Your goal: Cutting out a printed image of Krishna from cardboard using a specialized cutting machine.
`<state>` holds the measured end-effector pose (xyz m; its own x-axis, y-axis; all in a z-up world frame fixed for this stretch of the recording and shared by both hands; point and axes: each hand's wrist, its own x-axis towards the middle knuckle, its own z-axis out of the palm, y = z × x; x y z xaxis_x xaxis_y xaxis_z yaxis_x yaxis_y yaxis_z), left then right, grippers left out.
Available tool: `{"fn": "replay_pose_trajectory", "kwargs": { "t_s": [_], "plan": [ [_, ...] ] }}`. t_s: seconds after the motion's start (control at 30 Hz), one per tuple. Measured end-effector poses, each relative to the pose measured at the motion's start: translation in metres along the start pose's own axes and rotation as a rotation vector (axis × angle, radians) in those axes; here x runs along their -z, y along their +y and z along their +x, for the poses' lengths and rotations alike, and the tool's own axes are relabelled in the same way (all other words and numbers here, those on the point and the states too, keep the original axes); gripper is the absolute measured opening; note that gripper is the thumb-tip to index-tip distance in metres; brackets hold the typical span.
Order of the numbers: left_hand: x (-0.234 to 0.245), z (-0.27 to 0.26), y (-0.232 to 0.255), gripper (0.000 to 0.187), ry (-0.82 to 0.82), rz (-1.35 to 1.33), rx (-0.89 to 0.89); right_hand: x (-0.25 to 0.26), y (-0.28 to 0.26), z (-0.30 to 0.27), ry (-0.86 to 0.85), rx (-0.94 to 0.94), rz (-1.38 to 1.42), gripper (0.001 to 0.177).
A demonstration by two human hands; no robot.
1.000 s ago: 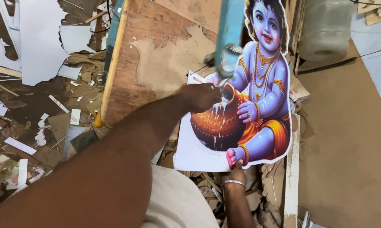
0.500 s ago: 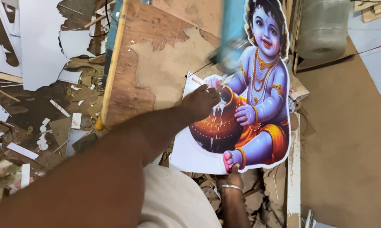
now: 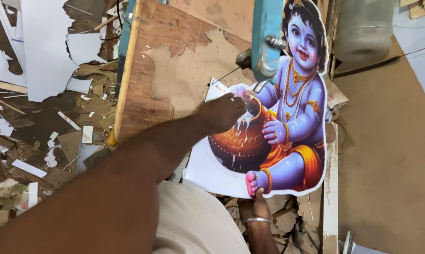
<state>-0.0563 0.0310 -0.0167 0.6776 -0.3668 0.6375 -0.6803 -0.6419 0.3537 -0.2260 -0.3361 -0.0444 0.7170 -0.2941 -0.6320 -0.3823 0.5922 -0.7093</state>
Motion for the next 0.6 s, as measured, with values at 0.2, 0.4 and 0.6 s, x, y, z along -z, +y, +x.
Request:
{"fn": "replay_pose_trajectory", "kwargs": {
  "t_s": [0.2, 0.4, 0.6],
  "plan": [
    [0.021, 0.0, 0.001, 0.016, -0.114, -0.058, 0.027, -0.014, 0.013, -0.032, 0.103, -0.091, -0.064, 0.032],
    [0.022, -0.003, -0.003, 0.022, -0.034, -0.067, -0.063, 0.043, 0.027, -0.009, -0.1, -0.229, -0.048, 0.039],
    [0.04, -0.003, 0.0, 0.021, -0.166, -0.299, 0.166, 0.019, 0.035, -0.037, -0.236, -0.263, -0.215, 0.063]
  ]
}}
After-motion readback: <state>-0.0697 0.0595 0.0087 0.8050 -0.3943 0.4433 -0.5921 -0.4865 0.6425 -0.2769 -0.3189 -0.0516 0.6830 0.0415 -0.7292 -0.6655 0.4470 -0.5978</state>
